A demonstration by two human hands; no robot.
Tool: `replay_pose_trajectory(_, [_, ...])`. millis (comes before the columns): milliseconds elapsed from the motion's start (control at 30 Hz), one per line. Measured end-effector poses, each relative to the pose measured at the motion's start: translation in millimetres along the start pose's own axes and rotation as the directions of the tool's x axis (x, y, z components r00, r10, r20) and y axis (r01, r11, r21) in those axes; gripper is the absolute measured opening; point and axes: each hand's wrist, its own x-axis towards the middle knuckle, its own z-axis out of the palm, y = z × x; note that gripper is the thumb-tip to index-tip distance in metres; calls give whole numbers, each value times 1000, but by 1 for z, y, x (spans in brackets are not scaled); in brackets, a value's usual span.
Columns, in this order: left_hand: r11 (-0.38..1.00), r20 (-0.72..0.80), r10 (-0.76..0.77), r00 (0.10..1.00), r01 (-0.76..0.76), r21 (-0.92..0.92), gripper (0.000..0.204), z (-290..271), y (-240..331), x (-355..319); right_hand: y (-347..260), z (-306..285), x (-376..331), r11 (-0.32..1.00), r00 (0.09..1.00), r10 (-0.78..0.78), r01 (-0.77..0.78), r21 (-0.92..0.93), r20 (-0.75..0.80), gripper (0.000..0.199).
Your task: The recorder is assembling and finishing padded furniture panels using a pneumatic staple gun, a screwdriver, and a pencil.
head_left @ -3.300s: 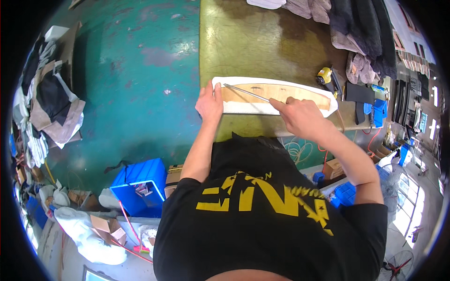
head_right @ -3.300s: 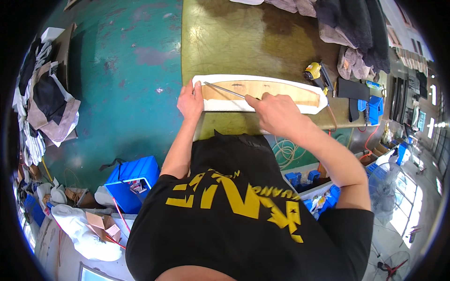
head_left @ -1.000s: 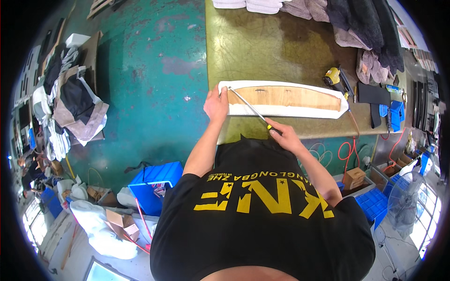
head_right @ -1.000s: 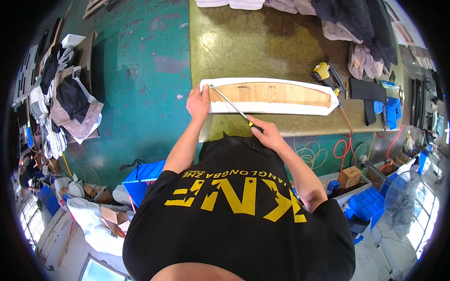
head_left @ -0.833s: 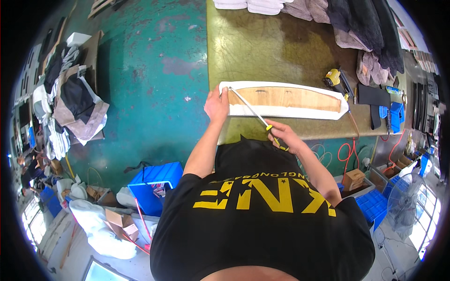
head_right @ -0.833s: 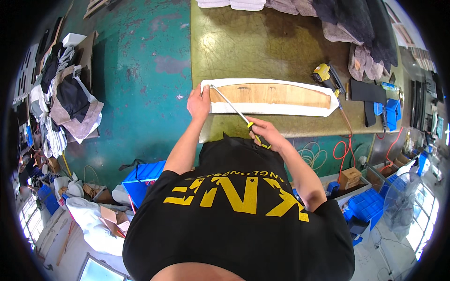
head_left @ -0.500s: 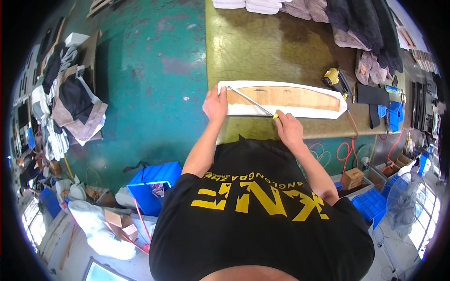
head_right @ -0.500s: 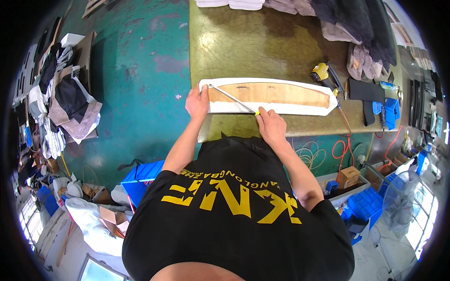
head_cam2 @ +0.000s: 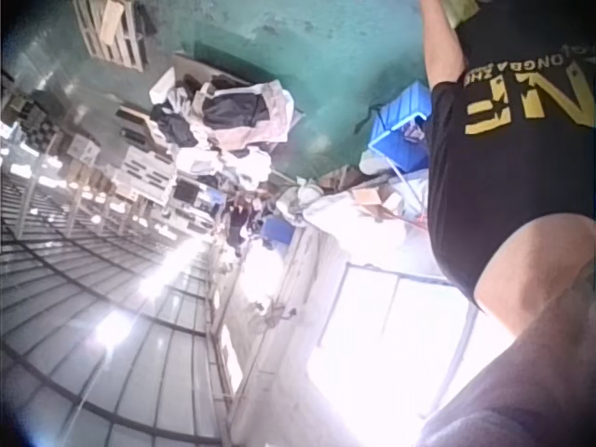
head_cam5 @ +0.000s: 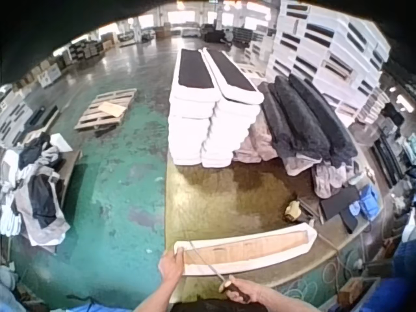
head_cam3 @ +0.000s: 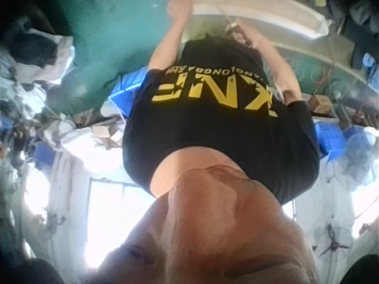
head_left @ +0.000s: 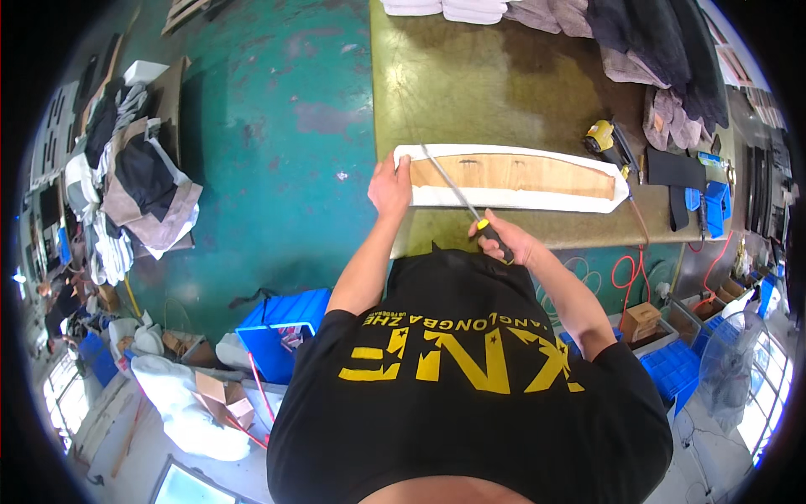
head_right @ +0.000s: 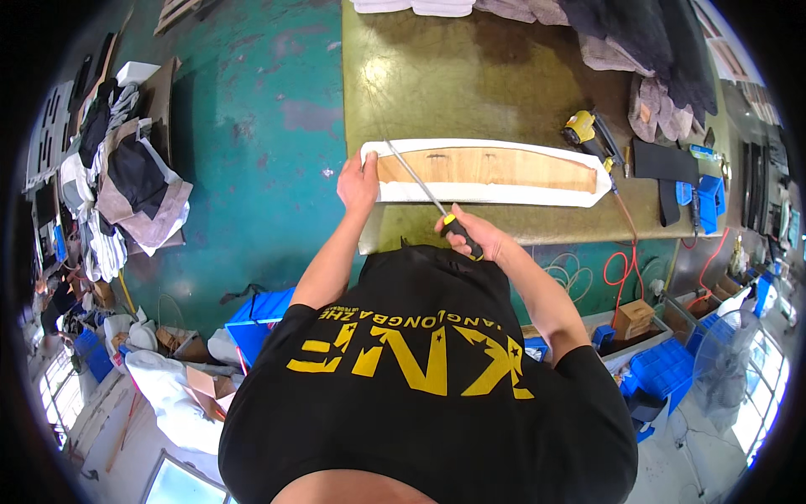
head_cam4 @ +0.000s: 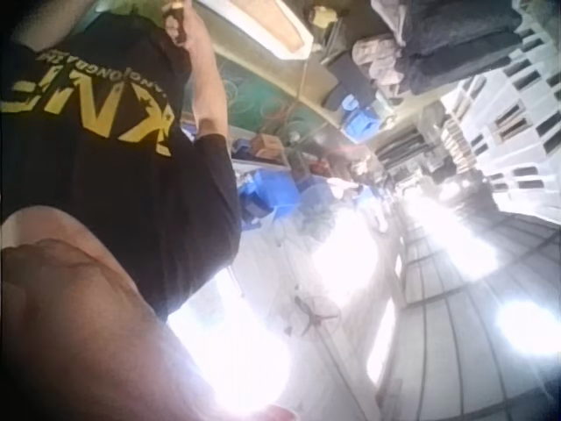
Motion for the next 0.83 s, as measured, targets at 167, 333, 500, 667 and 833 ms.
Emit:
replay_pose_trajectory(167, [999,-29,29,999,-28,33,46,-19,-29,0,-23,3,-28,789,944,-322,309,-532,70,57])
replay_pose_trajectory(333, [968,330,-12,944,94,-234,48,-103,-36,-20,-47,36,-67,600,984,-165,41,-799,-74,48])
replay_pose_trajectory(500, [868,757,37,652,354,-347,41,-159,-10,-31,-66,37,-60,495,994,-101,14,-869,-41,40])
replay_pose_trajectory(667, [772,694,0,720,442,-458,29,-176,4,-55,-85,47,-55,445,999,-51,25,-895,3,35])
replay_pose_trajectory(833, [778,698,24,716,425,-462,23,-177,-2,-66,-81,44,-59,409,997,-70,-1,-913,-32,34])
